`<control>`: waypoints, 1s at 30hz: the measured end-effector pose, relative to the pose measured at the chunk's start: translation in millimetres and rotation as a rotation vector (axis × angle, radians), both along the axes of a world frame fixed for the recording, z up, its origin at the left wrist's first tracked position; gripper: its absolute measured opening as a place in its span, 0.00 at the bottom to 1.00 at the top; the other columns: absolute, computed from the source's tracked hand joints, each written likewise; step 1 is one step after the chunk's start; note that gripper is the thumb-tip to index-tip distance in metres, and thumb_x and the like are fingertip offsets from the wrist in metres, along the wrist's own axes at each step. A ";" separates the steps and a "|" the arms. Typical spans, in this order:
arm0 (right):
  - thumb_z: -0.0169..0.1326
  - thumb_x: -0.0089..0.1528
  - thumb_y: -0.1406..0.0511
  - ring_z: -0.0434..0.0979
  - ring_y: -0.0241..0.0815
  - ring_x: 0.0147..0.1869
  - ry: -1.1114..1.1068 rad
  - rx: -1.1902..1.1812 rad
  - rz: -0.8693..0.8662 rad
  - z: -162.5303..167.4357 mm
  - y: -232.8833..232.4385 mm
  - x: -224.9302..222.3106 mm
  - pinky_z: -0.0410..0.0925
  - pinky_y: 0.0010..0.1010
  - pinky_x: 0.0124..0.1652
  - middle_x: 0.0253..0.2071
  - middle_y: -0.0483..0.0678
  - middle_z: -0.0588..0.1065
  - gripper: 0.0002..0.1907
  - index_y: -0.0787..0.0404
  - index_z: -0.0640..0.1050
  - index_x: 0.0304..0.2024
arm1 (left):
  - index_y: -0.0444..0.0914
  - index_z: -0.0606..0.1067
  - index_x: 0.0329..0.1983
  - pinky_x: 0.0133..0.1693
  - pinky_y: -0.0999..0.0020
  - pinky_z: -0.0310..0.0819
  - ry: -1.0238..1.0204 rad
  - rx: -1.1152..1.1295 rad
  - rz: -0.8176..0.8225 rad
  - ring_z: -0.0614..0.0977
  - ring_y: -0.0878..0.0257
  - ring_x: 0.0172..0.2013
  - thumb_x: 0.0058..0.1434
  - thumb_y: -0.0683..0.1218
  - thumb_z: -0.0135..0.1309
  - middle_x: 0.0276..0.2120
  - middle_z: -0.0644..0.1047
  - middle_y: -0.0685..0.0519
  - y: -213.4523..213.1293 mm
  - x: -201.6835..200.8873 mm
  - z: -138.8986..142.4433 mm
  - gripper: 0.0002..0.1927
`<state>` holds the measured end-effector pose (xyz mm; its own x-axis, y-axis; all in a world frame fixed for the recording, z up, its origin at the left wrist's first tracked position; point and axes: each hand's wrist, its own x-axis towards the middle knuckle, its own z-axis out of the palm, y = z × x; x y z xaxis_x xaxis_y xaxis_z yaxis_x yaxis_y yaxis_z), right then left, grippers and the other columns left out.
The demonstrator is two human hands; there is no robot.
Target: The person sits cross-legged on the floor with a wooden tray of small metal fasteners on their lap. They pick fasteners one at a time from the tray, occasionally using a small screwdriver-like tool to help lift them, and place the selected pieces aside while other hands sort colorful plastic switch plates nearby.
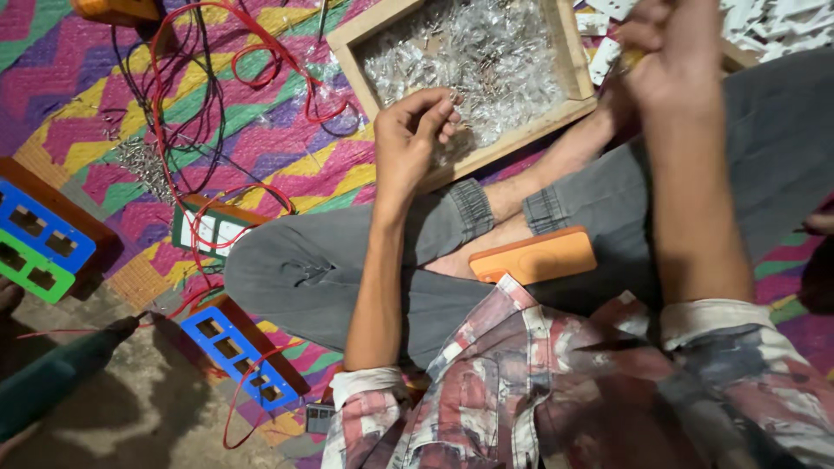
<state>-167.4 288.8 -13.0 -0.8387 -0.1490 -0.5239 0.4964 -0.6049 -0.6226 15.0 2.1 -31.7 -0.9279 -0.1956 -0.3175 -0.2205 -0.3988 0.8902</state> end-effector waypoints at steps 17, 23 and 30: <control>0.60 0.70 0.64 0.68 0.24 0.34 0.720 0.744 0.885 19.1 -110.7 91.7 0.62 0.21 0.32 0.33 0.40 0.76 0.10 0.66 0.82 0.48 | 0.34 0.83 0.36 0.29 0.74 0.73 -0.021 -0.503 0.001 0.80 0.72 0.25 0.60 0.40 0.63 0.26 0.83 0.55 2.7 -0.2 12.7 0.04; 0.58 0.70 0.64 0.68 0.24 0.30 0.476 0.570 0.823 3.2 -112.9 98.8 0.62 0.18 0.29 0.31 0.39 0.75 0.08 0.65 0.79 0.43 | 0.35 0.84 0.33 0.27 0.74 0.70 -0.013 -0.592 0.009 0.79 0.70 0.23 0.59 0.42 0.64 0.25 0.81 0.53 3.7 -0.4 23.6 0.04; 0.57 0.70 0.62 0.66 0.26 0.25 0.257 0.488 0.611 2.6 -111.7 96.5 0.59 0.19 0.23 0.29 0.40 0.73 0.11 0.62 0.73 0.41 | 0.36 0.84 0.34 0.28 0.72 0.71 0.006 -0.638 0.046 0.80 0.68 0.24 0.60 0.42 0.62 0.26 0.82 0.53 1.6 0.1 26.5 0.04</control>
